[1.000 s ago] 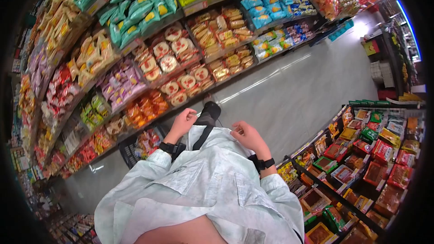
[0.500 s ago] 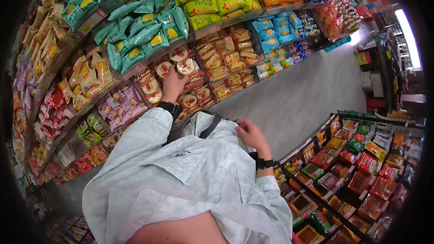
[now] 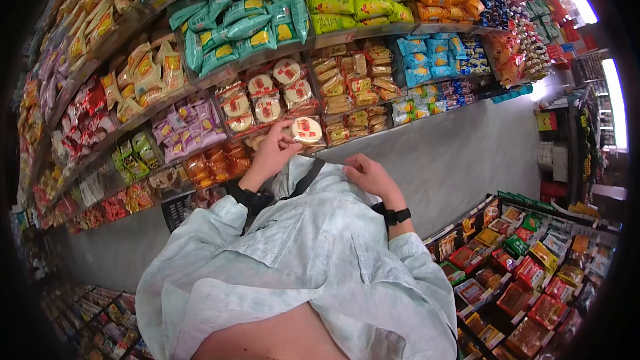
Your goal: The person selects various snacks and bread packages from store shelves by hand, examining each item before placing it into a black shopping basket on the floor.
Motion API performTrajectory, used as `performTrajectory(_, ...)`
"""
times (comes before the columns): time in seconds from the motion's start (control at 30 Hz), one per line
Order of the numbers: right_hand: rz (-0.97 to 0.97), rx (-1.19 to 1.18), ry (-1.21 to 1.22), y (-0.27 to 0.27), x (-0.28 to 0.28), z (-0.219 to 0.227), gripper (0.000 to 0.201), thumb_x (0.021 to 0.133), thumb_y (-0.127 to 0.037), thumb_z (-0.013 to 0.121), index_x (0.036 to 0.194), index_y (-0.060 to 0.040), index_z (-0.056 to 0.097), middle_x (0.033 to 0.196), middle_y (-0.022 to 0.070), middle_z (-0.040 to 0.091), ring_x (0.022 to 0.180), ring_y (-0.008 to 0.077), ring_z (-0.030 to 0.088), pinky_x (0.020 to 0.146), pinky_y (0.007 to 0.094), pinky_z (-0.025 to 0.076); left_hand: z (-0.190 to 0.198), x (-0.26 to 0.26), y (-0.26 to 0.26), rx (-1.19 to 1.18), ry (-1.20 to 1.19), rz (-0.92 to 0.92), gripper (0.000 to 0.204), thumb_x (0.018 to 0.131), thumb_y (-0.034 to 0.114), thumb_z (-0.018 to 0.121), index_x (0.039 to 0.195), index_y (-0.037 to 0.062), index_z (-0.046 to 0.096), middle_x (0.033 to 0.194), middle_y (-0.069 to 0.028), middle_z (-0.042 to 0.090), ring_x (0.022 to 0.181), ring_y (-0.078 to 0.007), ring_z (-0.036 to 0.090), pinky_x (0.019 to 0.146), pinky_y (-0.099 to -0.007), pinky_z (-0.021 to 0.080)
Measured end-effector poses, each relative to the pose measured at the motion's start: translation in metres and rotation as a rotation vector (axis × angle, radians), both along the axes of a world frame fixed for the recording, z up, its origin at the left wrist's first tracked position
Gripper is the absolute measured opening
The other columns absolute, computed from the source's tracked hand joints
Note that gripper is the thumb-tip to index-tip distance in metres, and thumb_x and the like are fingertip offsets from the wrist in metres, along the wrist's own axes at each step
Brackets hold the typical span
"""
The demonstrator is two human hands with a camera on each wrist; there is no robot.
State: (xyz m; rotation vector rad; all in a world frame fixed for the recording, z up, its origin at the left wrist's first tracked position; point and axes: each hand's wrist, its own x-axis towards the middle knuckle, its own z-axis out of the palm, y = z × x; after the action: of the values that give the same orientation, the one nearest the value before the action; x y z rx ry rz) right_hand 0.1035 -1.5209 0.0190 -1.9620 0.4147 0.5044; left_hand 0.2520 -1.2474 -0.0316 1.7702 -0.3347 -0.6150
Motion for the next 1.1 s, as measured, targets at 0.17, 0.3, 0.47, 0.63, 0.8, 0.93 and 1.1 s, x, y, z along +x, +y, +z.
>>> performTrajectory(0.17,0.107,0.079,-0.092,0.005,-0.014,0.012,0.038,0.104,-0.033,0.072,0.123,-0.0011,0.072,0.103,0.0105,0.079,0.091,0.0189,0.074,0.083,0.0346,0.058,0.052,-0.059,-0.011,0.041,-0.143,-0.116,0.046,0.094,0.008,0.079,0.137,0.0049,0.063,0.099,-0.0055,0.073,0.088,-0.0159,0.069,0.082,-0.0319,0.056)
performTrajectory(0.3,0.176,0.081,-0.144,0.003,-0.041,0.018,0.034,0.104,-0.031,0.072,0.120,-0.0013,0.070,0.102,0.0113,0.079,0.090,0.0192,0.074,0.080,0.0348,0.058,0.068,-0.114,-0.019,0.061,-0.250,-0.080,0.044,0.091,0.005,0.078,0.134,0.0048,0.065,0.099,-0.0096,0.073,0.092,-0.0211,0.072,0.087,-0.0346,0.058)
performTrajectory(0.47,0.126,0.267,-0.170,0.015,-0.111,-0.016,0.025,0.101,-0.021,0.077,0.110,-0.0016,0.065,0.094,0.0094,0.077,0.085,0.0159,0.071,0.078,0.0331,0.057,0.069,-0.222,-0.017,0.187,-0.273,0.098,0.044,0.091,0.003,0.078,0.133,0.0039,0.065,0.101,-0.0118,0.071,0.092,-0.0211,0.072,0.087,-0.0348,0.059)
performTrajectory(0.63,0.313,0.368,-0.105,0.036,-0.161,-0.036,0.020,0.102,-0.017,0.075,0.109,-0.0029,0.063,0.093,0.0033,0.071,0.086,0.0092,0.066,0.078,0.0300,0.054,0.069,-0.315,0.008,0.278,-0.138,0.228,0.046,0.090,0.002,0.078,0.133,0.0064,0.066,0.095,-0.0092,0.071,0.090,-0.0202,0.072,0.086,-0.0342,0.059)
performTrajectory(0.8,0.360,0.411,-0.154,0.068,-0.201,-0.040,0.019,0.101,-0.016,0.075,0.107,-0.0033,0.062,0.090,0.0033,0.070,0.084,0.0122,0.066,0.078,0.0314,0.055,0.079,-0.381,0.030,0.389,-0.108,0.306,0.049,0.090,0.003,0.078,0.137,0.0084,0.062,0.094,-0.0083,0.072,0.091,-0.0206,0.072,0.085,-0.0358,0.058)
performTrajectory(0.93,0.320,0.409,-0.139,0.088,-0.230,-0.056,0.019,0.100,-0.016,0.076,0.102,-0.0037,0.061,0.087,0.0058,0.073,0.080,0.0157,0.069,0.074,0.0338,0.056,0.075,-0.418,0.035,0.430,-0.174,0.357,0.049,0.093,0.007,0.075,0.139,0.0139,0.061,0.108,-0.0143,0.073,0.093,-0.0291,0.075,0.084,-0.0406,0.059)
performTrajectory(1.1,0.336,0.460,-0.073,0.117,-0.261,-0.065,0.021,0.100,-0.019,0.076,0.102,-0.0043,0.062,0.085,0.0030,0.072,0.078,0.0098,0.066,0.073,0.0299,0.055,0.078,-0.461,0.050,0.376,-0.149,0.539,0.066,0.099,0.010,0.073,0.157,0.0036,0.042,0.100,-0.0125,0.069,0.089,-0.0238,0.071,0.081,-0.0371,0.057)
